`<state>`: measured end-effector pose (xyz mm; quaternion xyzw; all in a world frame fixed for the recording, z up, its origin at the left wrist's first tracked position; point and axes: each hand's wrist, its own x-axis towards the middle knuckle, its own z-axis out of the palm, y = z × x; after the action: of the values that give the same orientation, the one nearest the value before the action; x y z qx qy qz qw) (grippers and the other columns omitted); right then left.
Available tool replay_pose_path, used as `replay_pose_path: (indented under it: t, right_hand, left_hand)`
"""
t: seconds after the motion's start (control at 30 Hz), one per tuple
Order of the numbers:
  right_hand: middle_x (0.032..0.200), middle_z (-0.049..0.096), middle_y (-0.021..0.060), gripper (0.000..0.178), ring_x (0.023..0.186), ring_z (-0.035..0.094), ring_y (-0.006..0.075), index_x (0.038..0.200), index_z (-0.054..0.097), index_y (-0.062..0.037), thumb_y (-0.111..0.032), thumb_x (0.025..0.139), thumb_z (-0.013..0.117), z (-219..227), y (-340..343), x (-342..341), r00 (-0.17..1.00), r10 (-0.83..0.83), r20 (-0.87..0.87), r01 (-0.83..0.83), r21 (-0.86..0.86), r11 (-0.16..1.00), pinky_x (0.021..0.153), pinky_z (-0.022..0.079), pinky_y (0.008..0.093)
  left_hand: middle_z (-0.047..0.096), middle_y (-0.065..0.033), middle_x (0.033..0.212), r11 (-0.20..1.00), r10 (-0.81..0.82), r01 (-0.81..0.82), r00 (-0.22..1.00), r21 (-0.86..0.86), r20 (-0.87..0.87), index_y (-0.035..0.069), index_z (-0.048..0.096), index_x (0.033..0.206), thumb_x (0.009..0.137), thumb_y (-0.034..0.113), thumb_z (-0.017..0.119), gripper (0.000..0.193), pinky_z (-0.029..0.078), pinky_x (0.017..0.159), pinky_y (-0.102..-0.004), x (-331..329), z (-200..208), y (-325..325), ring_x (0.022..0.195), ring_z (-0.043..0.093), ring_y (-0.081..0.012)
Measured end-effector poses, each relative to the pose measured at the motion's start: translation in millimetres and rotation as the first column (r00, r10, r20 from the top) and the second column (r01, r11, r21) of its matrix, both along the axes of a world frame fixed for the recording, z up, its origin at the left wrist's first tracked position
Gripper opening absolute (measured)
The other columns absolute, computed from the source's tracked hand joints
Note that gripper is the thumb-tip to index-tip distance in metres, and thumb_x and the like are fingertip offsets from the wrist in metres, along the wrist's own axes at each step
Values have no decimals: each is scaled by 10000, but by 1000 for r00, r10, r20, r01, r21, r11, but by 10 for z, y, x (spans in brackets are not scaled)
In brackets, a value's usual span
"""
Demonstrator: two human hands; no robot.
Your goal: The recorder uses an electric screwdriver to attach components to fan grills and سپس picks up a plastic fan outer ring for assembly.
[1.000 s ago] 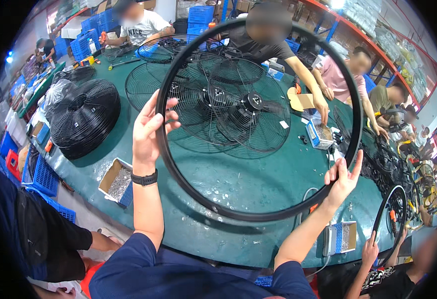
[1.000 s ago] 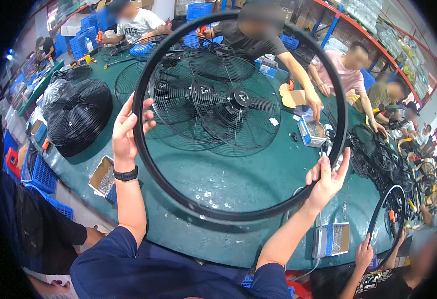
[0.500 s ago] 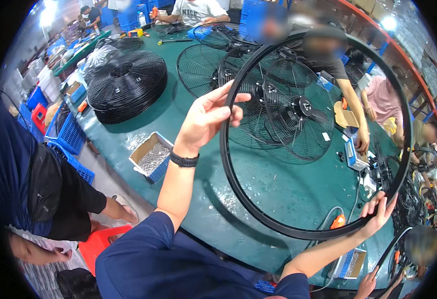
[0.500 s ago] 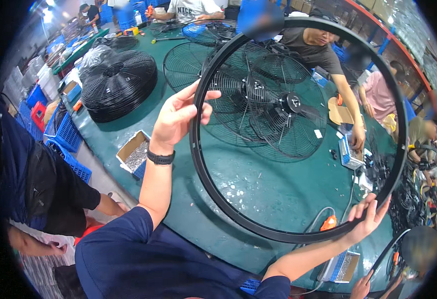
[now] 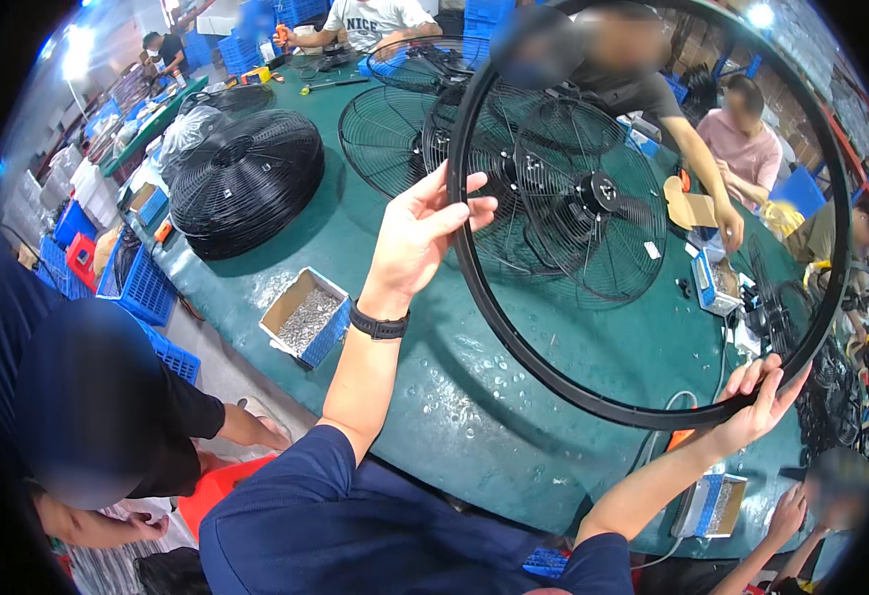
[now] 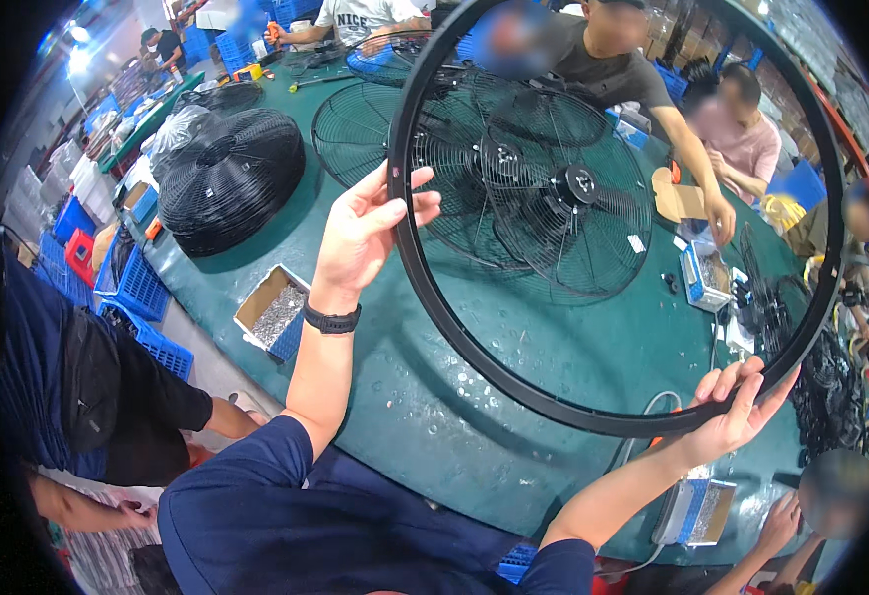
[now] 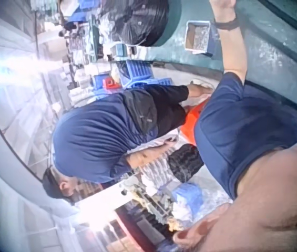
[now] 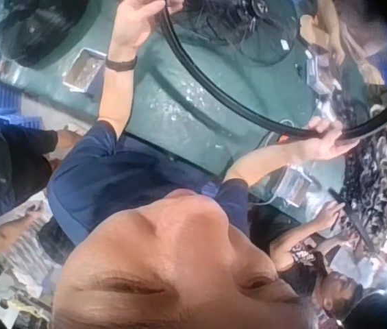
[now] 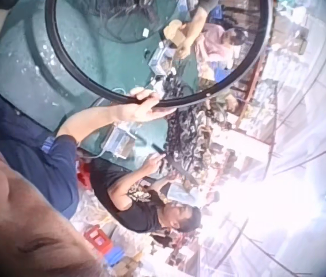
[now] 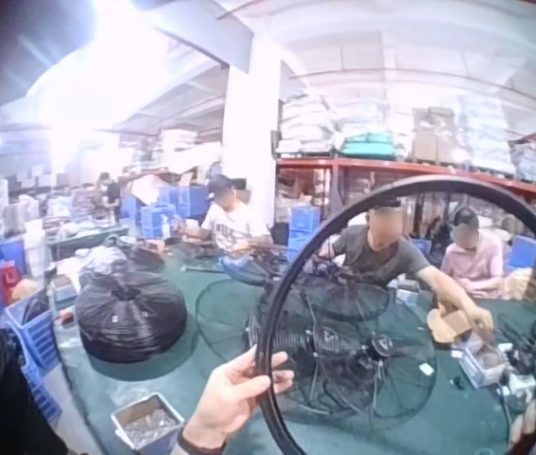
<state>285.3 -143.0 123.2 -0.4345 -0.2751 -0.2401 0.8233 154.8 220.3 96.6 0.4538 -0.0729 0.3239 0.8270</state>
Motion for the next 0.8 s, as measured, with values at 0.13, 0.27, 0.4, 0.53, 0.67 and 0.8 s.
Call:
replay_pose_path:
  t: [0.13,0.27,0.4,0.53,0.67,0.8]
  right_hand:
    - [938,549,107,467,586,410,114,1391,313,-96,-52,946,445,-25,32,17,996,74,42,-73,-19,997,476,386,247]
    - [978,556,163,394,685,472,151,1310,369,-17,-121,936,439,18,55,73,1000,21,2,-21,-106,994,533,433,271]
    - [1071,543,277,396,758,546,201,1285,370,41,-150,942,421,-10,-142,219,994,90,-59,-99,-164,982,534,487,269]
    - [1026,581,249,329,658,578,168,1200,455,71,-120,933,478,-116,-137,348,989,24,-145,-59,-246,967,467,487,235]
    - [1004,601,242,283,651,593,161,1122,515,73,-133,928,507,-120,-141,358,987,12,-162,-49,-226,973,465,499,223]
    - [1016,610,249,272,676,618,161,1087,532,86,-128,920,525,-115,-144,362,976,-20,-218,-29,-217,976,469,509,224]
  left_hand:
    - [565,-218,1170,989,149,-149,988,-1,-33,-49,501,1198,873,-22,500,326,536,827,-398,50,-6,15,961,618,-282]
    - [542,-246,1200,979,197,-199,980,56,28,-46,516,1194,886,7,502,312,526,713,-331,42,9,139,919,607,-261]
    - [527,-272,1208,972,222,-230,964,42,146,-59,520,1200,887,2,492,319,495,679,-304,7,16,265,887,598,-237]
    - [487,-293,1249,961,243,-261,953,85,184,-61,525,1201,891,8,489,320,513,690,-295,-19,-27,302,916,612,-254]
    - [469,-277,1279,949,235,-255,964,183,125,-60,486,1242,914,44,468,345,546,703,-304,-68,28,274,981,611,-273]
    - [468,-264,1286,937,247,-261,965,232,88,-55,464,1265,926,63,447,359,550,704,-306,-74,48,241,980,612,-272]
